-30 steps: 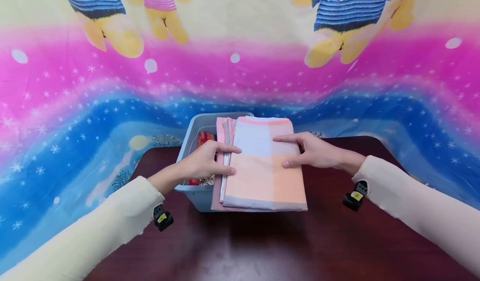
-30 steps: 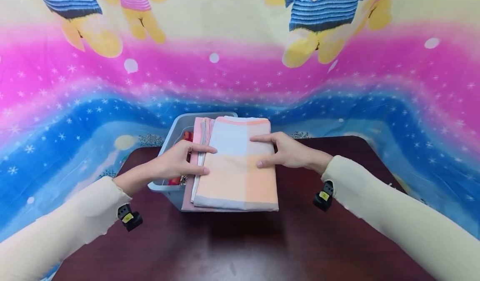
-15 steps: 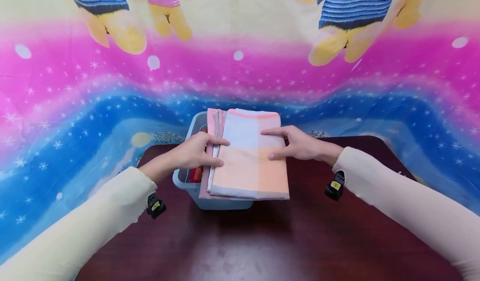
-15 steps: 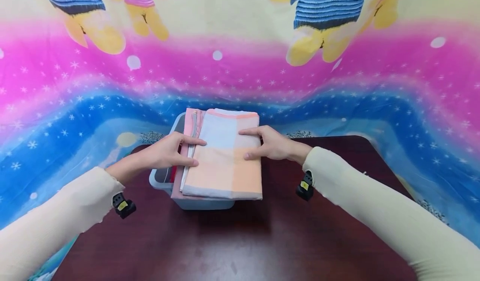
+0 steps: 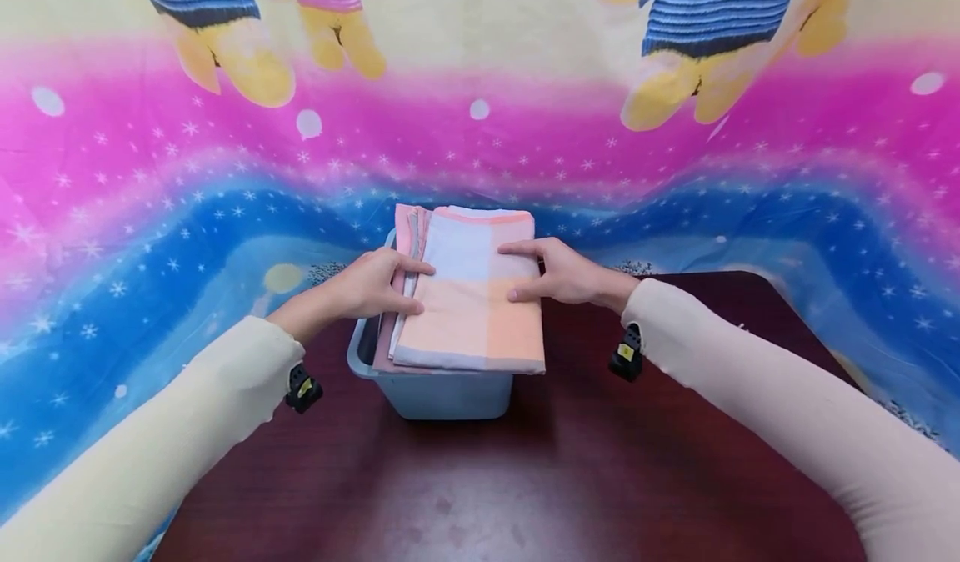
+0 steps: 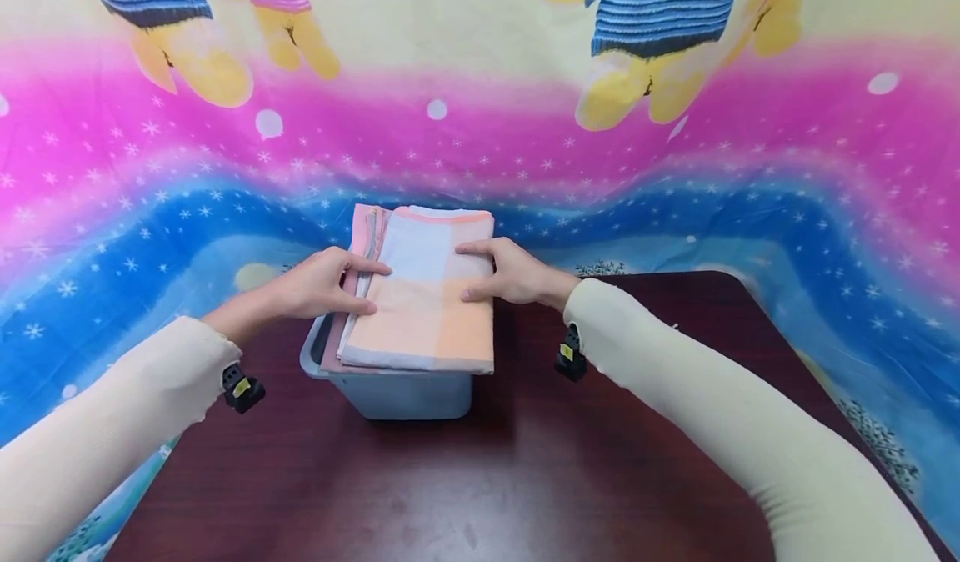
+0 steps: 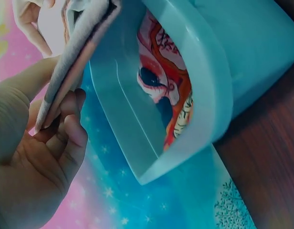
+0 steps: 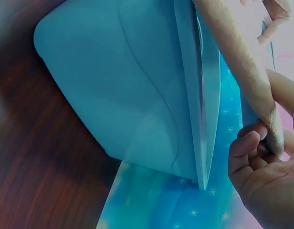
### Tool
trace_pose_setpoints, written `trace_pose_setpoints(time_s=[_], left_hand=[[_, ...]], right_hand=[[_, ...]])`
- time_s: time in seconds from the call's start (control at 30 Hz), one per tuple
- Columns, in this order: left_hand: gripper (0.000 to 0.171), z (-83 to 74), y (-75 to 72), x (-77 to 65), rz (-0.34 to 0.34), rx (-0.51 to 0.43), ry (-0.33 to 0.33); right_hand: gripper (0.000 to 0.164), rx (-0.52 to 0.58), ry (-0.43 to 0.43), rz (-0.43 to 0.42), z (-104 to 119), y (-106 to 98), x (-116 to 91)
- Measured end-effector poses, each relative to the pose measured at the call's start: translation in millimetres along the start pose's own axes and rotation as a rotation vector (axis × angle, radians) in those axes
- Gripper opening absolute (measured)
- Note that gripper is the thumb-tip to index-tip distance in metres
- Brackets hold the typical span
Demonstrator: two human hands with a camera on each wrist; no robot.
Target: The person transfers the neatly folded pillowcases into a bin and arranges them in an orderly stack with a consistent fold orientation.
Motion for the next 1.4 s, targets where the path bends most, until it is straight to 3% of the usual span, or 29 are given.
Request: trace_pose_setpoints(time_s=[0.27,0.63,0.9,1.4], left_hand=[[0.059,10.7,-13.4,10.4,-0.048,0.067,0.013],[0.060,25.6,-26.2,16.0,-0.079,0.192,-0.007],[0.062,33.3,-15.3,15.8,-0.052,0.185,-0.021],[0.060,50.5,18.2,19.0,-0.022,0.239,-0.035]], right_hand=[[0.071,-0.023,0.008,-0.062,8,1,19],[0.070,-0.066,-0.009,-0.060,22,6,35],[0.068,-0.124,0.019,-0.037,15,14,36],[0.067,-0.157,0.084,0.002,-14,38,32]])
Point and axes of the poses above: each hand's wrist, its own x-axis towards the middle knuckle, its own y-axis out of the palm, z = x × y, the point moved 10 cm from there along x, towards the middle knuckle, and after that the axes turned 13 degrees about -z, right-handed, at the moved point
